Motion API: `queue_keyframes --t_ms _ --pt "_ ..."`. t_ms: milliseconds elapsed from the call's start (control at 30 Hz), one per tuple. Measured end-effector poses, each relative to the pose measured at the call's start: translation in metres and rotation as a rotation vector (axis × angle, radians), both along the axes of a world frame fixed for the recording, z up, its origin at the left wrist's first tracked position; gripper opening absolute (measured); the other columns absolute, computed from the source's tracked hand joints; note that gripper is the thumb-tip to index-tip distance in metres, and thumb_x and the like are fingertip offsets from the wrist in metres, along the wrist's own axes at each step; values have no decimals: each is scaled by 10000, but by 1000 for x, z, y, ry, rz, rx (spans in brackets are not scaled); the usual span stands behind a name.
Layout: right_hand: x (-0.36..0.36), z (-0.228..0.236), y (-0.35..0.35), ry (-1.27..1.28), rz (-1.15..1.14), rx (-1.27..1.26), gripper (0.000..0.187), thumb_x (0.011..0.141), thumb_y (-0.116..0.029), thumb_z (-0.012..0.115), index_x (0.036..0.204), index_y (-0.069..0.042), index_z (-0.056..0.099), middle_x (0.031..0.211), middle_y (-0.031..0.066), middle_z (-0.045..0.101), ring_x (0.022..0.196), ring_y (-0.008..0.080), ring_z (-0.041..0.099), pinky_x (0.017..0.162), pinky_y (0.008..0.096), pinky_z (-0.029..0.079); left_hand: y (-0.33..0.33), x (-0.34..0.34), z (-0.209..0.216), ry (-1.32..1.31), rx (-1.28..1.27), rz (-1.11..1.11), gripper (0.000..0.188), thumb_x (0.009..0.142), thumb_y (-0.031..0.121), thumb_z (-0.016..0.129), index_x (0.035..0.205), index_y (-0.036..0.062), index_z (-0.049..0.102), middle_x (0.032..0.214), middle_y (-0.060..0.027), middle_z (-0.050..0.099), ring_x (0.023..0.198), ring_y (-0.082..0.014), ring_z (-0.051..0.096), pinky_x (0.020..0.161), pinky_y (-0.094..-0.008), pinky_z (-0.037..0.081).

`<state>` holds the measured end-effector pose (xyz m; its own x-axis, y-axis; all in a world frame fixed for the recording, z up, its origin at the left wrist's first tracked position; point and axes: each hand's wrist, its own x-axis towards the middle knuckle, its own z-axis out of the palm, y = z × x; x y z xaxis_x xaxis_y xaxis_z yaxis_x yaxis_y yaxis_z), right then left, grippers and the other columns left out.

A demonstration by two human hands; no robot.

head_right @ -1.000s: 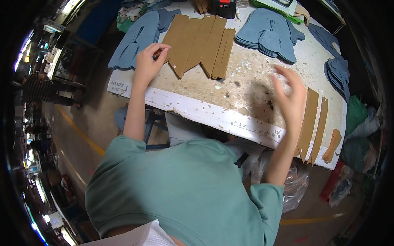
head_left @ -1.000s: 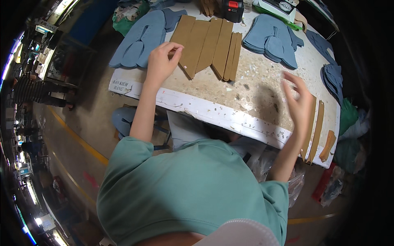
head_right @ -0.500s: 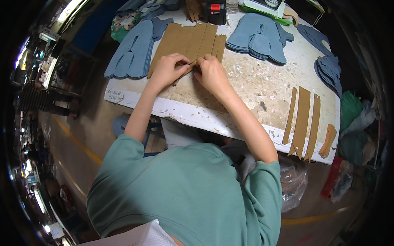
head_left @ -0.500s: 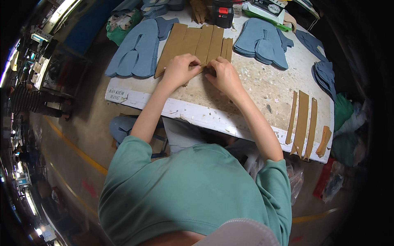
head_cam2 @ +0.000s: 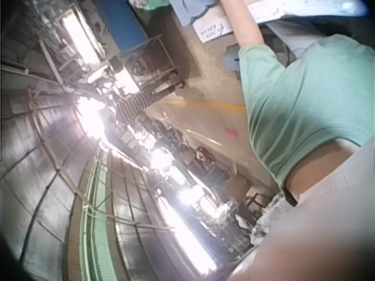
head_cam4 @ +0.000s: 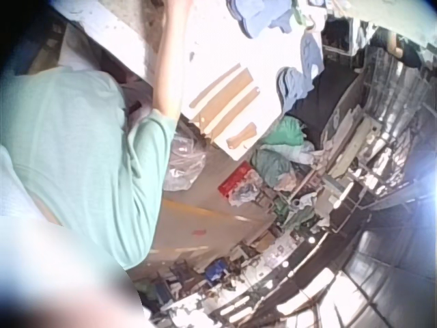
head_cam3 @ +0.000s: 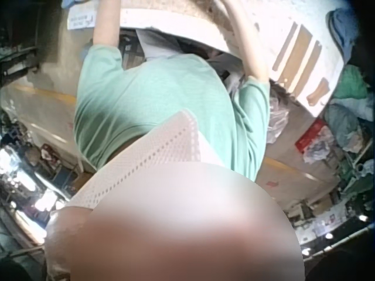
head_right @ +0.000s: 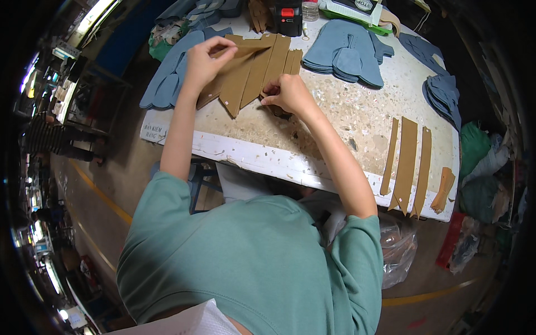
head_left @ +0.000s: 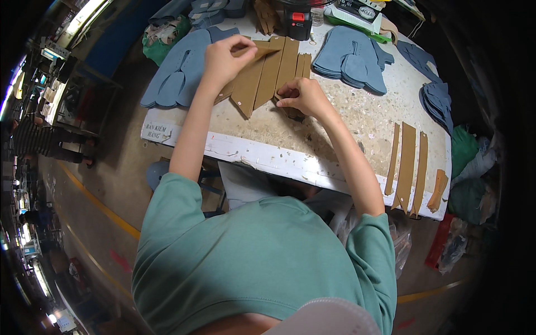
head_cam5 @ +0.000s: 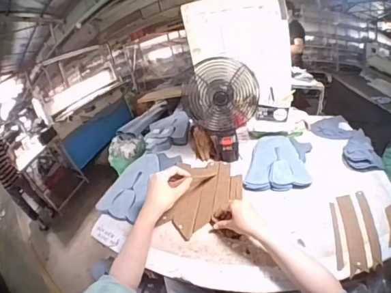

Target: The person sorts and stacks brown cardboard pieces on a white worktable. They repeatedly pick up pieces, align them, and place them into neat stacks while occasionally moving other pieces aside.

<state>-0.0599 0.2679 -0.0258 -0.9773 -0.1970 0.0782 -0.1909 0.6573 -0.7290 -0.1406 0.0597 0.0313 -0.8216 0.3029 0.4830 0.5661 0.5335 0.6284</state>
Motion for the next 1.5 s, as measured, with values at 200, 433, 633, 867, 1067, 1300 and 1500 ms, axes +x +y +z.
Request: queue_keyframes --t_ms 200,433,633,867,1067,1300,1500 --pt "3 4 -3 239 -80 40 176 747 -146 744 858 -11 726 808 129 716 749 233 704 700 313 551 -12 15 44 99 506 -187 117 841 69 722 950 27 712 886 -40 724 824 -83 669 745 -223 530" --pt "3 88 48 566 -290 -201 168 851 -186 706 941 -46 729 840 29 710 777 77 646 675 239 518 -20 42 97 -165 414 -315 235 875 109 695 1068 -23 670 992 -72 695 870 -106 643 798 -244 504" --pt "13 133 97 512 -352 -367 138 824 -133 711 900 -22 683 774 28 659 674 74 606 559 209 498 54 23 83 -317 233 -584 177 929 149 634 991 -5 695 884 -15 693 798 -61 618 718 -227 492" --pt "45 132 112 543 -467 -249 127 825 -124 708 864 -11 665 761 17 652 669 63 594 596 216 481 111 1 68 -310 490 -697 199 949 153 614 1068 -1 655 900 -7 680 768 -56 615 663 -209 509" --pt "120 86 95 656 -464 -109 97 813 -121 710 886 -59 725 784 28 709 724 98 662 689 239 530 84 77 8 -256 366 -710 195 930 169 640 1025 9 701 989 -42 705 893 -62 607 817 -229 482" --pt "200 1 36 150 -279 -313 119 758 5 708 873 -6 681 888 88 668 810 165 664 702 274 534 52 168 -59 -471 64 -741 206 866 55 640 1055 67 721 1051 -80 718 1039 -221 665 986 -388 465" --pt "217 -19 43 50 -461 -610 146 845 5 645 989 12 675 1018 89 654 984 176 632 890 293 499 23 186 -68 -434 -43 -712 378 774 151 737 1140 78 673 1265 -110 612 1191 -284 578 1017 -407 439"
